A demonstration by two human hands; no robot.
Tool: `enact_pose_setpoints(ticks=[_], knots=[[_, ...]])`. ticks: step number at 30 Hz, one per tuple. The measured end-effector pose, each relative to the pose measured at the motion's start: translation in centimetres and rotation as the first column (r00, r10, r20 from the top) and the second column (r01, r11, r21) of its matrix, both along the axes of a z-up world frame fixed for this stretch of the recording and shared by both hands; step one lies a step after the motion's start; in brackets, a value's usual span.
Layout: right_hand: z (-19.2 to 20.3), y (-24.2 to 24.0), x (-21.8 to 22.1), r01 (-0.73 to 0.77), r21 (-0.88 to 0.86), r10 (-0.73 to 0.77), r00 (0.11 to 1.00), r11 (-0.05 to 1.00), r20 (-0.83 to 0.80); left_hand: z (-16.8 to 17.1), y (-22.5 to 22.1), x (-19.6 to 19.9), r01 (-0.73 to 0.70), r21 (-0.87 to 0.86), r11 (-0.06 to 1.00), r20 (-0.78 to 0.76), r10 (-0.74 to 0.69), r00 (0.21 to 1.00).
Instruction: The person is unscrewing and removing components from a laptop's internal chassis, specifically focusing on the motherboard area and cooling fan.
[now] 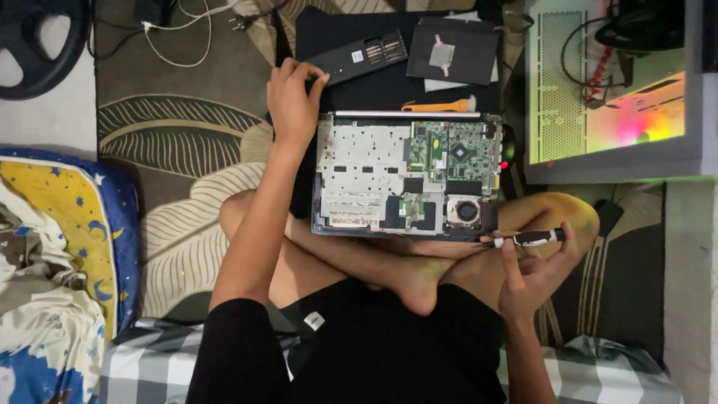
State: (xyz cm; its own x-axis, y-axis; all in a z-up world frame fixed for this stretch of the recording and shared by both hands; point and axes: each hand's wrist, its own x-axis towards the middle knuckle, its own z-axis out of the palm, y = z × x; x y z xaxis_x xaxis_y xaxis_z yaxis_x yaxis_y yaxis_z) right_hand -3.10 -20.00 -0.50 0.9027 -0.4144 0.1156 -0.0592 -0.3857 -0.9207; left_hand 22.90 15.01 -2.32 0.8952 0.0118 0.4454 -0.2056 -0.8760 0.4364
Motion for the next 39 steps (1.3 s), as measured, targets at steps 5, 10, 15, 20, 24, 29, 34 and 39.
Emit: enact_pose_setpoints(ticks=[5,10,15,20,24,29,34,39], knots=[[0.8,0.2,0.3,0.007,-0.168,-0.004,1.000,0.986,0.016,-0.7,0.0,0.2,-0.004,-0.010,1.000,-0.008,0.004,1.000],[0.3,0.0,0.1,0.014,-0.060,-0.011,0.998,0.998,0.055,2.2,-1.2,-2.1,-0.008,-0.129,0.992,0.032,0.012,0.999],[3.0,1.3,1.4,-0.016,-0.006,0.016,0.996,1.000,0.085,4.1,-4.5,-6.8,0.137,-0.934,0.331,0.026,-0.318,0.948],[7.5,4.5,2.9,-0.040,0.050,0.030,0.982,0.998,0.185,7.1,-10.3,-13.0,-0.017,-1.000,-0.006,-0.012,-0.494,0.869],[7.4,6.1,3.5,-0.128,0.160,0.049,0.905,0.979,0.423,7.2,-13.8,-16.2,-0.241,-0.884,-0.402,0.058,-0.604,0.795],[8.8,8.0,4.8,-0.093,0.009,0.070,0.807,0.996,0.587,4.9,-15.5,-19.5,-0.418,-0.621,-0.663,0.181,-0.640,0.747],[9.2,8.7,5.1,-0.111,-0.061,0.124,0.765,0.992,0.632,3.9,-15.9,-20.9,-0.479,-0.475,-0.738,0.193,-0.619,0.762],[8.2,8.8,4.2,-0.176,0.080,0.094,0.798,0.981,0.596,4.6,-16.0,-20.7,-0.463,-0.542,-0.701,0.169,-0.631,0.758]])
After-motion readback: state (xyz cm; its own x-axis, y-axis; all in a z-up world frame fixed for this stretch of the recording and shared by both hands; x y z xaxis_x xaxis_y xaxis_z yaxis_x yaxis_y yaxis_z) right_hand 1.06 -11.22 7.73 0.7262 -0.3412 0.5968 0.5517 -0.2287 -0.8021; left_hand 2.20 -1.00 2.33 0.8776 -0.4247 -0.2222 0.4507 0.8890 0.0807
